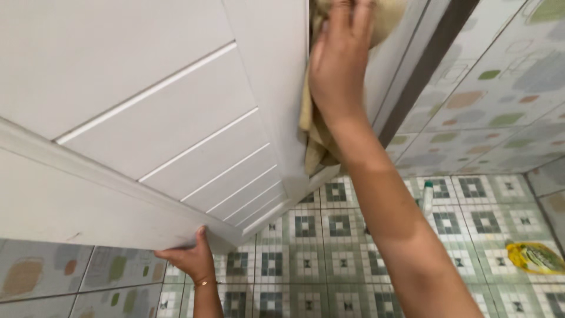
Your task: The person sprays cleaner on a white door with a glass panel, then wipes it with a cloth. They scrub the door frame with a steel wool pad, wipe again, and place the cleaning items on a mat. Finally, they pour liquid from a yellow packet into a purple scoop and dip the steel wool into a bucket of water.
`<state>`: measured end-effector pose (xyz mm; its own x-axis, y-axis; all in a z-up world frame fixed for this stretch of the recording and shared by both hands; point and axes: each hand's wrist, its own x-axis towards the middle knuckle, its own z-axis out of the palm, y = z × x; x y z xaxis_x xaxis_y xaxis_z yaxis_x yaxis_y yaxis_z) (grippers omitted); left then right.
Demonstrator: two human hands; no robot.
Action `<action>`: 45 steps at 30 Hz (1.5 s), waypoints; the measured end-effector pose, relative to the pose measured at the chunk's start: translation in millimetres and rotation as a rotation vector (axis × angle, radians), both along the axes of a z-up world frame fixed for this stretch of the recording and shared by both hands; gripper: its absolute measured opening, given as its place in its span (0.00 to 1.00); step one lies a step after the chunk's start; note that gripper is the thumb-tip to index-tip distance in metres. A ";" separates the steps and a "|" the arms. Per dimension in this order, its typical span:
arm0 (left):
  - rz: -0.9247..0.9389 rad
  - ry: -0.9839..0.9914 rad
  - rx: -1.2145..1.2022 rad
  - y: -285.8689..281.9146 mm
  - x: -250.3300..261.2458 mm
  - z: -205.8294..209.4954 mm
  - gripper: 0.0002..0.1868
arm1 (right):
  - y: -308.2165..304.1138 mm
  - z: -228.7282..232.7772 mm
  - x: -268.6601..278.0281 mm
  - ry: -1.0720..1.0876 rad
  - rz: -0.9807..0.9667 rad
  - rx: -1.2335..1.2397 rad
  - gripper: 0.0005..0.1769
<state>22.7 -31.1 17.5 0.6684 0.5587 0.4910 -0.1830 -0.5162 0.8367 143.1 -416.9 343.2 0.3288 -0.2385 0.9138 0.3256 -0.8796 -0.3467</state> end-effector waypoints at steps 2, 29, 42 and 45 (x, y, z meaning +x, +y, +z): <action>0.000 -0.016 0.071 4.7 -7.8 -1.6 0.58 | -7.8 -13.7 3.9 0.025 0.005 0.124 0.23; -0.093 -0.033 0.005 6.0 -15.9 -4.3 0.57 | -37.2 -252.0 -42.3 0.415 -0.061 0.294 0.22; -0.079 -0.042 0.057 14.9 -16.7 -16.5 0.59 | -62.6 -186.0 -8.7 0.237 -0.220 -0.151 0.26; -0.061 -0.040 0.099 16.1 -19.0 -14.2 0.60 | -63.4 -244.4 -24.7 0.474 -0.101 -0.025 0.25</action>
